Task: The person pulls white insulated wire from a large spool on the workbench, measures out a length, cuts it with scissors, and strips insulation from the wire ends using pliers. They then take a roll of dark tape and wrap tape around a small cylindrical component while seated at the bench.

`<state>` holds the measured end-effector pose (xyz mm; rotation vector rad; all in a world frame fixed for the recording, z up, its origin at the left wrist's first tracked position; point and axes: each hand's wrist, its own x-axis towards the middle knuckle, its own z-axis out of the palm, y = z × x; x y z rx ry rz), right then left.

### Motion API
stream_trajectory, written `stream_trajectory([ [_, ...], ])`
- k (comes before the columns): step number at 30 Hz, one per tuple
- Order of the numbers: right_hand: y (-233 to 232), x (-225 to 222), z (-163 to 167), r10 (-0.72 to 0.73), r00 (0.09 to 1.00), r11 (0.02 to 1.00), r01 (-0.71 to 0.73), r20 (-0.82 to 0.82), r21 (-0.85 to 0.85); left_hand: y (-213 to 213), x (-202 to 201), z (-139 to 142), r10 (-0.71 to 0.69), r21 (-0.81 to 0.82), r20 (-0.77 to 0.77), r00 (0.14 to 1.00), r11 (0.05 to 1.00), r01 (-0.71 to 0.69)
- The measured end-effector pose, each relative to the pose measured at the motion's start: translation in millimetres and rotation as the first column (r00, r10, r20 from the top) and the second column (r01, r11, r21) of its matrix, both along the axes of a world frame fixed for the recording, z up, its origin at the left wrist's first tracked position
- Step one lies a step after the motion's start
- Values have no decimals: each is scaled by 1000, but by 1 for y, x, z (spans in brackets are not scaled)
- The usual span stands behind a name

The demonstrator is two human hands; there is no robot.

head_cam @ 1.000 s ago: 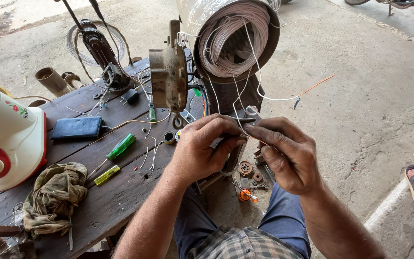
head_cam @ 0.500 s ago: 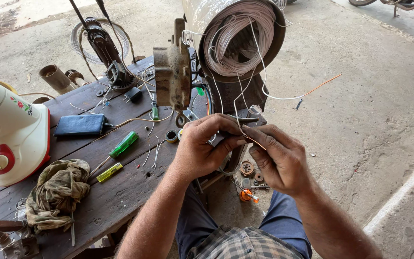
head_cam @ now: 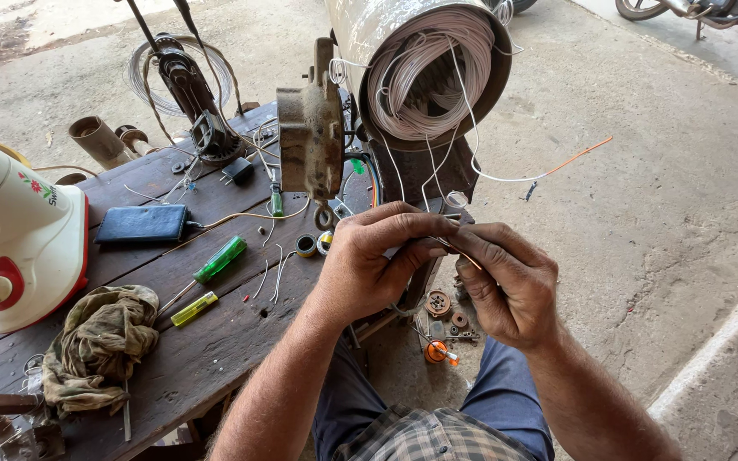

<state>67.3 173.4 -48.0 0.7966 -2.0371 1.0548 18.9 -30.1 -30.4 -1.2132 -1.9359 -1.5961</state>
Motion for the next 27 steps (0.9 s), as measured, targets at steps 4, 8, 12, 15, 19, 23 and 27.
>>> stream_trajectory([
  [4, 0, 1, 0, -21, 999, 1000, 22, 50, -14, 3, 2, 0, 31, 4, 19, 999, 1000, -31],
  [8, 2, -4, 4, -127, 977, 991, 133, -173, 28, 6, 3, 3, 35, -6, 30, 999, 999, -35],
  [12, 6, -2, 12, -150, 958, 984, 170, -245, 61, 6, 5, 6, 52, -27, 3, 999, 998, -52],
  [15, 11, 4, 20, -149, 966, 977, 176, -210, 119, 7, 5, 7, 57, -44, -27, 998, 997, -58],
  [19, 10, 6, 25, -135, 979, 978, 157, -155, 140, 6, 5, 10, 65, -82, -68, 996, 994, -70],
  [23, 14, 1, 20, -100, 984, 983, 121, -146, 138, 4, 5, 12, 70, -145, -93, 993, 986, -83],
  [27, 20, -3, 4, -72, 996, 997, 74, -51, 32, 8, 5, 12, 79, -134, -141, 987, 986, -98],
])
